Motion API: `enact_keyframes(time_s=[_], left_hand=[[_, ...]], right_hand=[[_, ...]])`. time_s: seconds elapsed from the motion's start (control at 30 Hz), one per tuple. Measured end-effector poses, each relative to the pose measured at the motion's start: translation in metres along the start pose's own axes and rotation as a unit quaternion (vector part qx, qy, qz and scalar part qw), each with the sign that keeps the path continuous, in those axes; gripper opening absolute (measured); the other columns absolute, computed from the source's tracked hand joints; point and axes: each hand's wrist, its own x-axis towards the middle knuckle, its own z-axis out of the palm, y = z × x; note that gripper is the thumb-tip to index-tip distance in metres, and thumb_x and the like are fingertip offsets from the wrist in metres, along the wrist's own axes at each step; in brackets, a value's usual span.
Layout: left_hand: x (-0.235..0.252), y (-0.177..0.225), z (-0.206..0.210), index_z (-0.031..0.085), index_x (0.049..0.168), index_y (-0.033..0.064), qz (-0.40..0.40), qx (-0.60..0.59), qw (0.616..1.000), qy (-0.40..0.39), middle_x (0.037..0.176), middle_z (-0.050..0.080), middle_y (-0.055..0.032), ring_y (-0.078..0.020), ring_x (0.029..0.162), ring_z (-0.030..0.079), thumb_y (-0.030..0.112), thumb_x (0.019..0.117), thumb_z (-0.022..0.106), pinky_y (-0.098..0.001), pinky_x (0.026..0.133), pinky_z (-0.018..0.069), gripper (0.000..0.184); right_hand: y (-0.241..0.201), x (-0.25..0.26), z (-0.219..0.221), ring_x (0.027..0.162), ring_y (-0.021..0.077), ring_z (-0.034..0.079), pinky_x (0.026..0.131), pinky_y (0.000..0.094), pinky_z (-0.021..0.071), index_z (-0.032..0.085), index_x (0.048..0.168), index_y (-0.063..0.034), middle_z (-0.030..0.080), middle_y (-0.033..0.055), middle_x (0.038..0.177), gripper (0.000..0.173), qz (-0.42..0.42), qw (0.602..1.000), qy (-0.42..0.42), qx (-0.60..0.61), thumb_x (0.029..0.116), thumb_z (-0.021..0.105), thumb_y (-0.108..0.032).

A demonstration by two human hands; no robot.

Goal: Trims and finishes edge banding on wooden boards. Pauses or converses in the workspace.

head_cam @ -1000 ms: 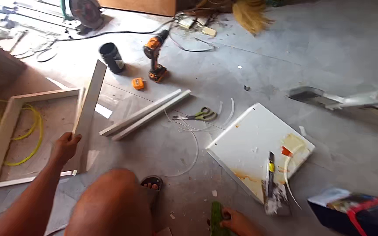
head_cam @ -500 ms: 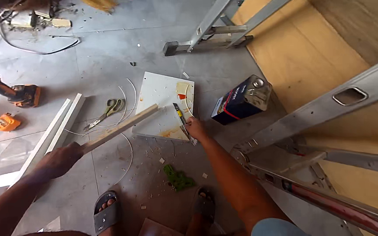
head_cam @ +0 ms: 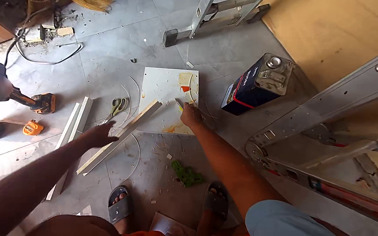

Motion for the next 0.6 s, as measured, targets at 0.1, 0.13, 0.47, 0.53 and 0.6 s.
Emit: enact_keyframes(time_s=[0.1,0.13,0.47,0.53,0.6], left_hand=[[0.059,0.053,-0.030,0.039,0.154,0.0021,0.051,0.004,0.997,0.059,0.142,0.054,-0.0290,-0.0471,0.129,0.056,0.045,0.0909,0.077,-0.0692,0.105,0.0436,0.085],[0.077,0.073,-0.036,0.041,0.153,0.0024,0.065,-0.005,0.995,0.071,0.139,0.057,-0.0281,-0.0468,0.126,0.058,0.045,0.0909,0.077,-0.0696,0.103,0.0447,0.083],[0.121,0.174,0.023,0.064,0.117,0.0020,-0.024,0.019,0.994,0.102,0.123,0.063,-0.0232,-0.0445,0.119,0.061,0.036,0.1030,0.058,-0.0672,0.088,0.0518,0.037],[0.121,0.174,0.020,0.061,0.118,0.0012,-0.027,0.040,0.996,0.070,0.123,0.062,-0.0235,-0.0447,0.119,0.061,0.035,0.1038,0.058,-0.0650,0.088,0.0524,0.037],[0.124,0.174,0.013,0.059,0.119,-0.0004,-0.016,0.060,0.997,0.033,0.121,0.062,-0.0244,-0.0445,0.116,0.063,0.034,0.1046,0.058,-0.0636,0.088,0.0528,0.038]], right_hand=[[0.001,-0.003,-0.009,0.109,0.0399,0.067,0.088,0.0606,0.0532,0.061,0.116,0.0014,0.067,0.0246,0.112,0.026,0.028,0.993,-0.051,0.101,0.0956,0.060,-0.015],[0.003,-0.004,-0.010,0.106,0.0399,0.066,0.087,0.0610,0.0527,0.059,0.119,0.0011,0.067,0.0246,0.110,0.029,0.044,0.984,-0.063,0.160,0.0972,0.061,-0.017],[-0.007,-0.016,-0.001,0.097,0.0376,0.068,0.085,0.0573,0.0534,0.055,0.127,-0.0007,0.066,0.0226,0.103,0.040,-0.056,0.962,-0.139,0.228,0.1137,0.033,-0.031],[-0.018,-0.017,0.004,0.102,0.0396,0.070,0.086,0.0580,0.0553,0.049,0.136,-0.0018,0.068,0.0237,0.107,0.037,-0.045,0.971,-0.168,0.164,0.1116,0.036,-0.026],[-0.024,-0.019,0.015,0.101,0.0402,0.071,0.084,0.0567,0.0568,0.046,0.141,-0.0029,0.070,0.0231,0.104,0.040,-0.026,0.980,-0.156,0.125,0.1122,0.035,-0.029]])
